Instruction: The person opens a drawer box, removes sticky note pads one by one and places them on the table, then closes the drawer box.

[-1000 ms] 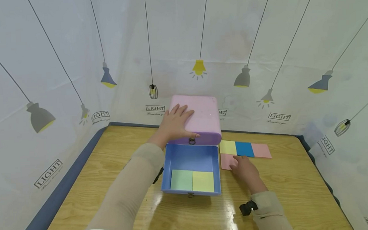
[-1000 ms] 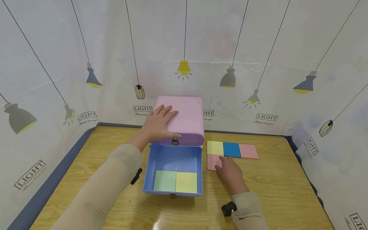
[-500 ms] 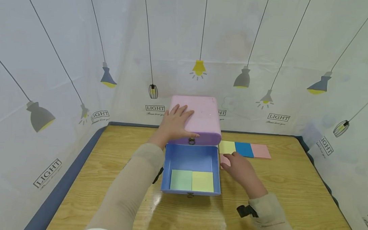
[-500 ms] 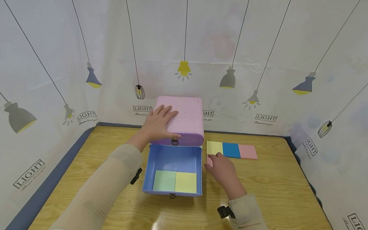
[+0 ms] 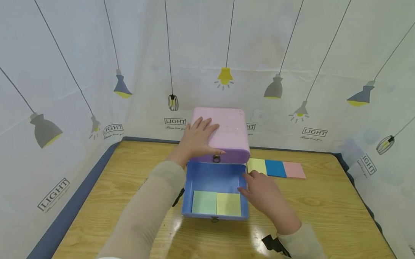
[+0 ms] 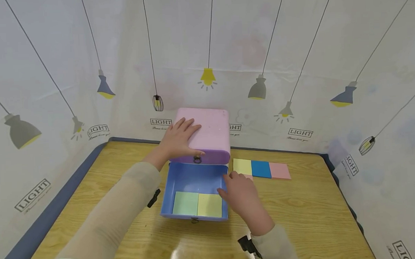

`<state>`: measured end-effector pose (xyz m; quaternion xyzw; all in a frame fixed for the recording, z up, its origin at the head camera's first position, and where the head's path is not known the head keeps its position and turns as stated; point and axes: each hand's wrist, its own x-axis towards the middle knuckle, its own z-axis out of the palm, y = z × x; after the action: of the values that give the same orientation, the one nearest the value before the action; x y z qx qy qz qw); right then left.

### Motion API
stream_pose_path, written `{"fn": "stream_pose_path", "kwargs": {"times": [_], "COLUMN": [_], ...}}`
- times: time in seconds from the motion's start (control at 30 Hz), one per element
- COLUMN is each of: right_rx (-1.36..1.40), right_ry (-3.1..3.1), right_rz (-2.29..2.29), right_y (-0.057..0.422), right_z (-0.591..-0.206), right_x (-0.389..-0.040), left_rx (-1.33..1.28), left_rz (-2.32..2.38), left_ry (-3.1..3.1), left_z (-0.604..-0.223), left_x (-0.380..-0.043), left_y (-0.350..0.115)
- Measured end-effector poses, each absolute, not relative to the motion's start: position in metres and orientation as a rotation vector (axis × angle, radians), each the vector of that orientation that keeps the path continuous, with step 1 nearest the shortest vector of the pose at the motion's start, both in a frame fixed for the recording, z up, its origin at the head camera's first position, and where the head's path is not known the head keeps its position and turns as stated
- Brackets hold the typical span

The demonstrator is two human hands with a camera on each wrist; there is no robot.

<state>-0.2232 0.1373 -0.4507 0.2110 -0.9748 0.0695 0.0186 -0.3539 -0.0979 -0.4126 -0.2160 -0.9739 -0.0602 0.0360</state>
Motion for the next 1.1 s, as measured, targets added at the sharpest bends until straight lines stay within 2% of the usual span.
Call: {"fn": "stream_pose_path", "kwargs": {"times": [0.27, 0.57, 1.1], "right_rx": [0.845, 1.072, 1.084], "right_ry": [-3.028, -3.032, -3.158], "right_rz": [0.271, 0.375, 0.478], "right_y": [0.111, 0.095, 0.072], "right_z": [-0.449, -0.47, -0.48], "right_x": [-0.215, -0.217, -0.212], "left_rx": [-0.657, -0.67, -0.675], "left_rz": [-0.192, -0.2, -0.224], "left_ry": [-3.006, -2.993, -2.979], "left_z": [-0.413, -0.412, -0.413], "left_x": [-0.353, -0.354, -0.354], "left_y": [-0.098, -0.098, -0.099]}}
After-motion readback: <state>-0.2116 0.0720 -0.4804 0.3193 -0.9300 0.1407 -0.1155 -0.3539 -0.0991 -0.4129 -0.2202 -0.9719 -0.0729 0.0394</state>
